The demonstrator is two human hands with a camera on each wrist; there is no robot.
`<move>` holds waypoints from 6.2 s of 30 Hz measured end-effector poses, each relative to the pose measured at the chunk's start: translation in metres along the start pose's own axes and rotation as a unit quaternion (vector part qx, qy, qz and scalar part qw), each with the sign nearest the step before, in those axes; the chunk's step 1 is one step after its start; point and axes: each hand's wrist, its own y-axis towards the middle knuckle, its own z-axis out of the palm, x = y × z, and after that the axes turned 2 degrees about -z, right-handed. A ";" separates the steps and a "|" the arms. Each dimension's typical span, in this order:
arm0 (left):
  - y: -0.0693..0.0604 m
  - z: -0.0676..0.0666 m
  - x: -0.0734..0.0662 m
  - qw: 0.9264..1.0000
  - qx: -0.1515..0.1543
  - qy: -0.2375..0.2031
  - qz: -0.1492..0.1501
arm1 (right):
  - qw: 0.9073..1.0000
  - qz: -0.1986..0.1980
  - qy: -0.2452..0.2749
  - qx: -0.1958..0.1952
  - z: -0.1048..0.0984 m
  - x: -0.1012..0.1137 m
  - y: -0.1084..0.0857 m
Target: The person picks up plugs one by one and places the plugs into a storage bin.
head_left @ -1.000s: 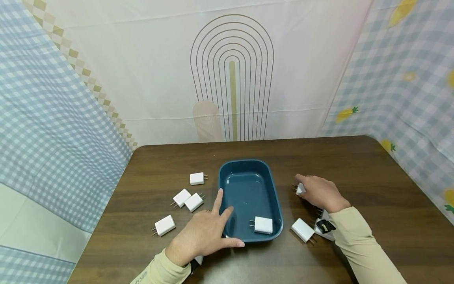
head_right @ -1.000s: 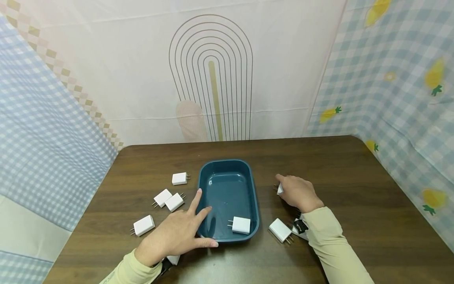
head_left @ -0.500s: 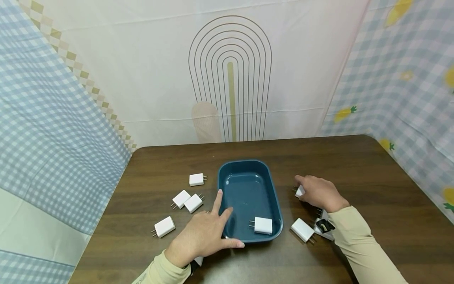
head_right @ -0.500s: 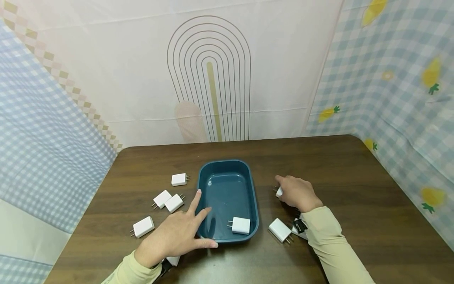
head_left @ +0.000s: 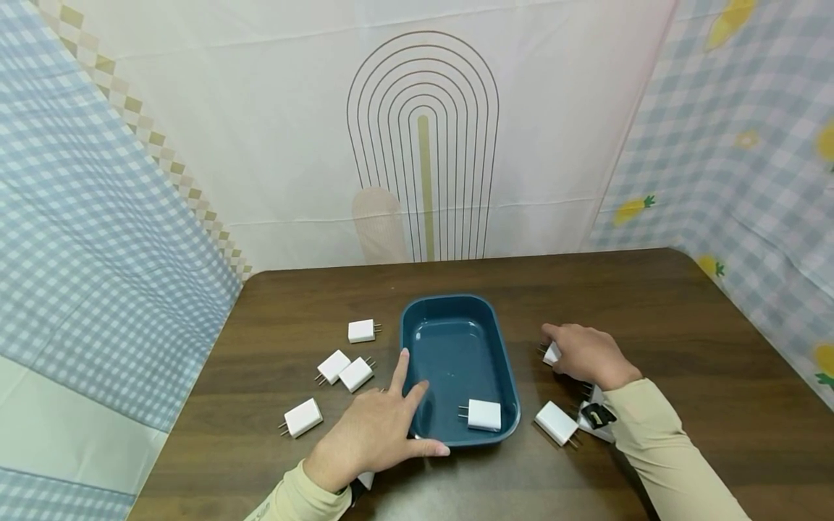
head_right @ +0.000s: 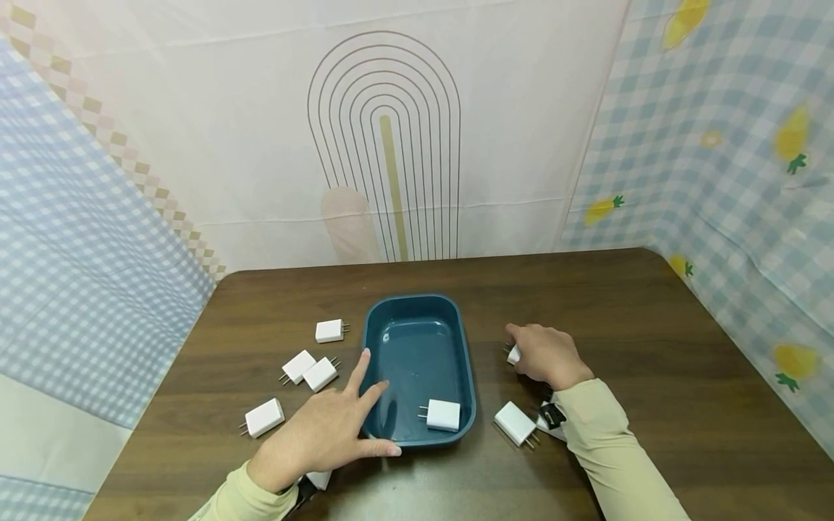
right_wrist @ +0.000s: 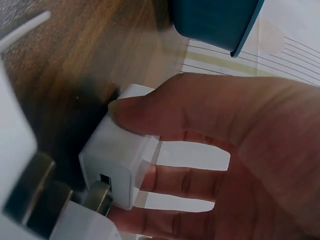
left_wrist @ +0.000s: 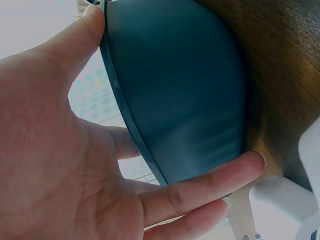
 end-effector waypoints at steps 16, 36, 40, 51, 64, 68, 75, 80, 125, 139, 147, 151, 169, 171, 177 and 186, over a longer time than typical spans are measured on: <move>0.000 0.000 -0.001 1.000 0.003 0.007 -0.003 | 0.999 -0.008 -0.003 -0.032 -0.004 0.008 -0.001; 0.000 0.001 0.000 1.000 0.006 0.002 -0.004 | 0.985 -0.065 0.001 -0.161 -0.001 0.030 -0.003; 0.000 0.001 -0.001 1.000 0.008 0.001 -0.004 | 0.982 -0.071 0.003 -0.175 -0.003 0.037 -0.004; 0.000 0.002 -0.001 1.000 0.006 0.001 -0.004 | 0.968 -0.129 0.037 -0.214 -0.006 0.051 -0.007; -0.001 0.001 -0.001 1.000 0.012 -0.002 -0.006 | 0.948 -0.198 0.054 -0.244 0.000 0.071 -0.007; 0.000 0.001 -0.001 1.000 0.014 -0.001 -0.004 | 0.946 -0.203 0.056 -0.248 0.003 0.074 -0.006; 0.000 0.001 -0.001 1.000 0.014 -0.005 -0.006 | 0.944 -0.229 0.075 -0.225 0.012 0.080 -0.003; 0.000 0.001 -0.001 1.000 0.013 -0.002 -0.005 | 0.949 -0.223 0.082 -0.209 0.015 0.082 -0.003; 0.001 0.001 -0.001 1.000 0.018 0.000 -0.004 | 0.963 -0.229 -0.011 -0.143 0.027 0.088 -0.001; 0.001 0.001 -0.001 1.000 0.018 -0.003 -0.006 | 0.966 -0.219 -0.041 -0.134 0.028 0.091 -0.001; 0.000 0.001 -0.001 1.000 0.011 0.000 -0.004 | 0.970 -0.205 -0.060 -0.118 0.029 0.095 0.000; 0.000 0.002 -0.001 1.000 0.015 0.000 -0.005 | 0.970 -0.205 -0.066 -0.116 0.028 0.096 0.000; 0.000 0.002 -0.001 1.000 0.017 0.000 -0.004 | 0.961 -0.229 -0.096 -0.124 0.029 0.101 0.000; -0.001 0.003 0.000 1.000 0.015 0.001 -0.004 | 0.962 -0.229 -0.092 -0.117 0.029 0.101 0.000; 0.001 0.003 0.001 1.000 0.008 0.008 0.000 | 0.964 -0.224 -0.090 -0.110 0.028 0.102 0.002; 0.002 0.002 0.001 1.000 0.013 0.004 0.002 | 0.958 -0.241 -0.097 -0.124 0.029 0.099 0.003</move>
